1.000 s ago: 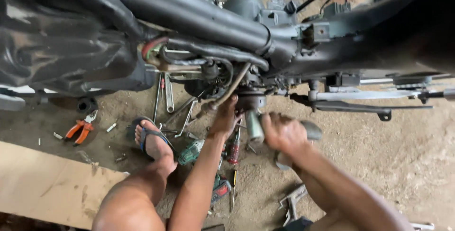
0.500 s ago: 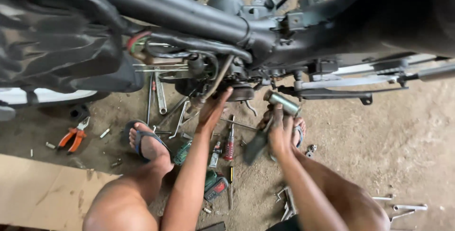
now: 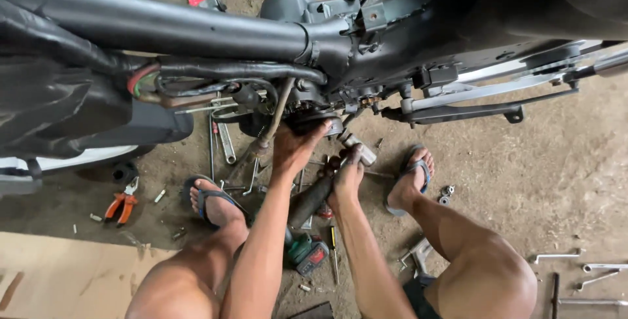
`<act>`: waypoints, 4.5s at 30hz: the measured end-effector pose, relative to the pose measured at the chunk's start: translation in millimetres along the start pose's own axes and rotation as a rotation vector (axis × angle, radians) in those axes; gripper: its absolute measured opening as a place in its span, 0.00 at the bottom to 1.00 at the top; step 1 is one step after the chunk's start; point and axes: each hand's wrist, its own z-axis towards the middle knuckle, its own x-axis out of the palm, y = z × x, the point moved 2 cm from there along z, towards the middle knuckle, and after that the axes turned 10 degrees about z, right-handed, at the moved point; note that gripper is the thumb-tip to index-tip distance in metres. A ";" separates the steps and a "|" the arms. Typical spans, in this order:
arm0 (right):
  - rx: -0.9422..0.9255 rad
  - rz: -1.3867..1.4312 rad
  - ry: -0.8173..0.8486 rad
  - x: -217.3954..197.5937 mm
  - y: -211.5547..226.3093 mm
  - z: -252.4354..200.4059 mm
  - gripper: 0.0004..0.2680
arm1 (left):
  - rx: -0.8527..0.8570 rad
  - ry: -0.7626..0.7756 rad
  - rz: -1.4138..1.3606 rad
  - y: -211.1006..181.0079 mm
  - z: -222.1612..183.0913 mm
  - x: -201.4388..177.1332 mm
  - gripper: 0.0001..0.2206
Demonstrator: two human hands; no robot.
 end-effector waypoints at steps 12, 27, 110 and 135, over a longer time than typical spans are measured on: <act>0.141 0.126 0.040 5.0 -3.9 17.8 0.18 | -0.043 0.048 0.065 -12.1 -6.7 1.7 0.44; 0.128 0.141 0.193 -2.9 8.8 1.3 0.18 | 0.031 0.032 0.010 -11.4 -11.2 1.1 0.41; 0.528 0.523 0.260 -0.2 -112.2 33.4 0.13 | 0.108 0.336 0.885 -17.6 7.5 -16.9 0.51; 0.574 0.371 0.359 27.1 -84.1 32.8 0.17 | 0.136 0.315 0.836 -5.6 21.2 -12.9 0.52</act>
